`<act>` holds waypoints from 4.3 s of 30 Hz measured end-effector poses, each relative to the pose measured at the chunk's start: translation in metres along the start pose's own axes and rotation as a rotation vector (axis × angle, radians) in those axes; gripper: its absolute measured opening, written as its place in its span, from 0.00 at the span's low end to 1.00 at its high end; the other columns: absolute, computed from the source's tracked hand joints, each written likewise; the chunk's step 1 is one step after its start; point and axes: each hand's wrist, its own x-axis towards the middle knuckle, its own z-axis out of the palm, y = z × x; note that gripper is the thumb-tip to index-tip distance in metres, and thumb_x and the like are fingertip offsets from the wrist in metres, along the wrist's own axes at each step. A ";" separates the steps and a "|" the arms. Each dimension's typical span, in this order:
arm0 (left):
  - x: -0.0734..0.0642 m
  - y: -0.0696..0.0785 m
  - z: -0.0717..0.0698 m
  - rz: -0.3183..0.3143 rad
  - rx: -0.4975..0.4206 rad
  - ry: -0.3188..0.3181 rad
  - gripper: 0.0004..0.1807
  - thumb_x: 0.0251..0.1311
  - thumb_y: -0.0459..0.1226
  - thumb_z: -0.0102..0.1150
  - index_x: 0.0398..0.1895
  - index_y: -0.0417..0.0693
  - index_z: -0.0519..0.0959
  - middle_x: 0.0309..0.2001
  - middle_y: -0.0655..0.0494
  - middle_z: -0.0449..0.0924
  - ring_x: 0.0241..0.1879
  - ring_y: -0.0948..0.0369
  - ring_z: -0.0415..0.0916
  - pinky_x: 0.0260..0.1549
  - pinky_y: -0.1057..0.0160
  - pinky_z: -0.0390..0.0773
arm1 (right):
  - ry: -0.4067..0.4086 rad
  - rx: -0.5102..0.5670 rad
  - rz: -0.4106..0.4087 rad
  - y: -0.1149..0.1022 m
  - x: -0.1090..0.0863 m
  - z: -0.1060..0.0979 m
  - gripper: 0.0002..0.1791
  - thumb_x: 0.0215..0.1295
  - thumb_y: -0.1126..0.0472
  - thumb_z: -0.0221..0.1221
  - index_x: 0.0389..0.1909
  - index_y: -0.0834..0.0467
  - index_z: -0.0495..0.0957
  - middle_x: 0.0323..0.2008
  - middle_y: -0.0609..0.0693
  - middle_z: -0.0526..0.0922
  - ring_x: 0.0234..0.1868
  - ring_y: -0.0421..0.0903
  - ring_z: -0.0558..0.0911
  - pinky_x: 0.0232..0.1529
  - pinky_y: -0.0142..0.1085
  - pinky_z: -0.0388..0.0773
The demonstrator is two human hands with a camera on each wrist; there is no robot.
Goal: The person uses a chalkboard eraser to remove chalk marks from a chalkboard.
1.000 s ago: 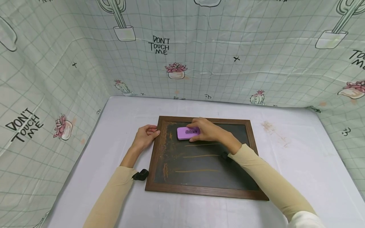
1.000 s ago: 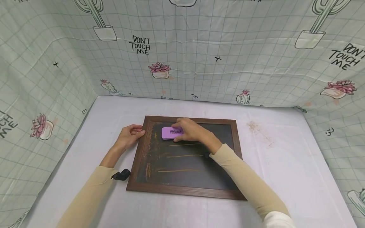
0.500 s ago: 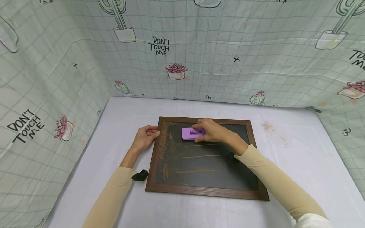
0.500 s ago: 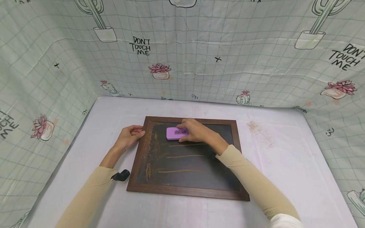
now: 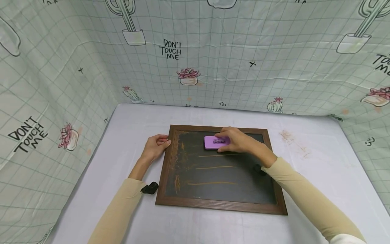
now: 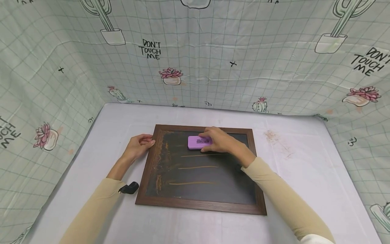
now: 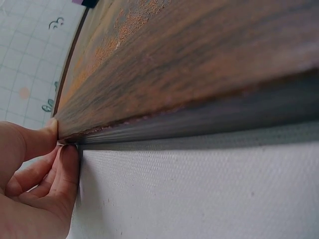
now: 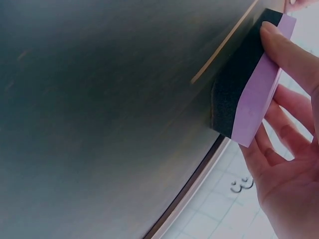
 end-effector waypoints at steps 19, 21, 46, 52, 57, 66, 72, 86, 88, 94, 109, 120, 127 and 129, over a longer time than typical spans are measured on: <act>-0.001 0.000 0.000 0.006 -0.004 -0.002 0.20 0.72 0.33 0.61 0.62 0.30 0.77 0.51 0.37 0.80 0.46 0.49 0.78 0.43 0.64 0.75 | 0.052 -0.002 0.042 0.020 -0.037 -0.014 0.30 0.57 0.57 0.77 0.58 0.68 0.82 0.45 0.56 0.83 0.40 0.49 0.76 0.43 0.45 0.74; -0.001 0.000 0.000 0.005 -0.005 -0.001 0.20 0.72 0.33 0.61 0.62 0.30 0.77 0.51 0.37 0.80 0.47 0.49 0.79 0.44 0.63 0.75 | 0.061 -0.010 0.053 0.022 -0.041 -0.016 0.31 0.56 0.57 0.77 0.58 0.68 0.82 0.44 0.55 0.83 0.39 0.48 0.76 0.42 0.44 0.73; -0.002 0.002 0.005 0.011 -0.013 0.008 0.19 0.70 0.33 0.63 0.60 0.30 0.78 0.48 0.39 0.81 0.45 0.50 0.79 0.43 0.65 0.75 | 0.174 -0.023 0.110 0.043 -0.092 -0.024 0.31 0.53 0.58 0.79 0.56 0.68 0.83 0.43 0.53 0.84 0.37 0.44 0.76 0.37 0.38 0.73; -0.002 0.002 0.002 0.004 -0.006 0.022 0.19 0.71 0.33 0.62 0.61 0.31 0.78 0.48 0.40 0.81 0.46 0.51 0.79 0.43 0.64 0.75 | 0.169 -0.032 0.110 0.037 -0.098 -0.030 0.30 0.54 0.56 0.78 0.56 0.66 0.84 0.44 0.52 0.84 0.39 0.45 0.77 0.39 0.40 0.74; -0.001 0.002 0.001 0.015 -0.014 0.021 0.19 0.71 0.33 0.62 0.60 0.31 0.78 0.47 0.40 0.81 0.44 0.52 0.78 0.40 0.69 0.73 | 0.168 -0.048 0.087 0.032 -0.107 -0.032 0.30 0.54 0.56 0.78 0.56 0.66 0.84 0.42 0.50 0.84 0.36 0.43 0.76 0.36 0.37 0.73; -0.001 0.000 0.002 0.012 0.001 0.020 0.19 0.72 0.34 0.62 0.61 0.31 0.78 0.48 0.40 0.80 0.45 0.50 0.77 0.45 0.62 0.75 | 0.153 -0.037 0.072 0.029 -0.118 -0.031 0.30 0.53 0.56 0.79 0.55 0.66 0.84 0.44 0.50 0.84 0.37 0.42 0.76 0.37 0.36 0.73; -0.002 0.000 0.002 0.016 0.002 0.019 0.19 0.72 0.34 0.62 0.61 0.31 0.78 0.48 0.40 0.80 0.45 0.51 0.78 0.43 0.63 0.75 | 0.161 -0.068 0.029 0.029 -0.118 -0.025 0.30 0.52 0.57 0.79 0.54 0.66 0.84 0.43 0.49 0.85 0.38 0.42 0.75 0.37 0.38 0.74; 0.000 0.000 0.001 0.025 0.008 0.020 0.19 0.71 0.34 0.62 0.60 0.31 0.78 0.47 0.41 0.80 0.44 0.51 0.78 0.42 0.65 0.74 | 0.138 -0.065 0.042 0.022 -0.106 -0.016 0.29 0.52 0.57 0.79 0.53 0.66 0.85 0.41 0.50 0.84 0.38 0.43 0.75 0.38 0.38 0.73; 0.000 0.000 0.002 0.025 0.010 0.023 0.19 0.71 0.34 0.62 0.60 0.31 0.78 0.47 0.40 0.80 0.44 0.51 0.78 0.41 0.66 0.73 | 0.140 -0.067 0.043 0.021 -0.105 -0.015 0.29 0.52 0.57 0.79 0.53 0.66 0.85 0.42 0.50 0.84 0.39 0.43 0.75 0.38 0.38 0.73; 0.000 0.000 0.003 0.026 0.010 0.023 0.19 0.71 0.33 0.62 0.60 0.31 0.78 0.47 0.40 0.80 0.44 0.52 0.78 0.40 0.67 0.73 | 0.133 -0.056 0.028 0.019 -0.097 -0.012 0.29 0.53 0.56 0.79 0.54 0.66 0.85 0.42 0.49 0.84 0.40 0.44 0.75 0.40 0.40 0.73; -0.001 0.000 0.001 0.019 0.019 0.019 0.20 0.72 0.35 0.61 0.61 0.31 0.78 0.48 0.40 0.80 0.44 0.51 0.78 0.42 0.63 0.75 | 0.123 -0.036 0.021 0.011 -0.082 -0.007 0.29 0.53 0.56 0.79 0.55 0.65 0.85 0.41 0.49 0.82 0.39 0.44 0.74 0.38 0.38 0.72; 0.000 0.000 0.002 0.033 0.018 0.024 0.19 0.72 0.35 0.61 0.61 0.31 0.78 0.48 0.39 0.80 0.44 0.50 0.78 0.43 0.61 0.76 | 0.082 -0.006 0.035 0.004 -0.068 -0.004 0.30 0.56 0.54 0.77 0.57 0.65 0.84 0.44 0.51 0.83 0.41 0.46 0.75 0.41 0.41 0.73; -0.001 0.000 0.002 0.031 0.018 0.024 0.19 0.72 0.35 0.62 0.60 0.31 0.78 0.47 0.40 0.80 0.42 0.52 0.78 0.40 0.66 0.74 | 0.061 0.000 0.017 -0.001 -0.056 0.000 0.30 0.56 0.54 0.77 0.57 0.65 0.83 0.44 0.52 0.82 0.42 0.47 0.75 0.42 0.42 0.74; -0.001 0.000 0.002 0.034 0.017 0.022 0.19 0.72 0.34 0.62 0.60 0.31 0.78 0.47 0.40 0.80 0.42 0.52 0.78 0.39 0.66 0.74 | 0.055 0.001 0.012 -0.003 -0.053 0.002 0.30 0.56 0.55 0.77 0.57 0.65 0.83 0.44 0.52 0.82 0.42 0.47 0.75 0.42 0.43 0.73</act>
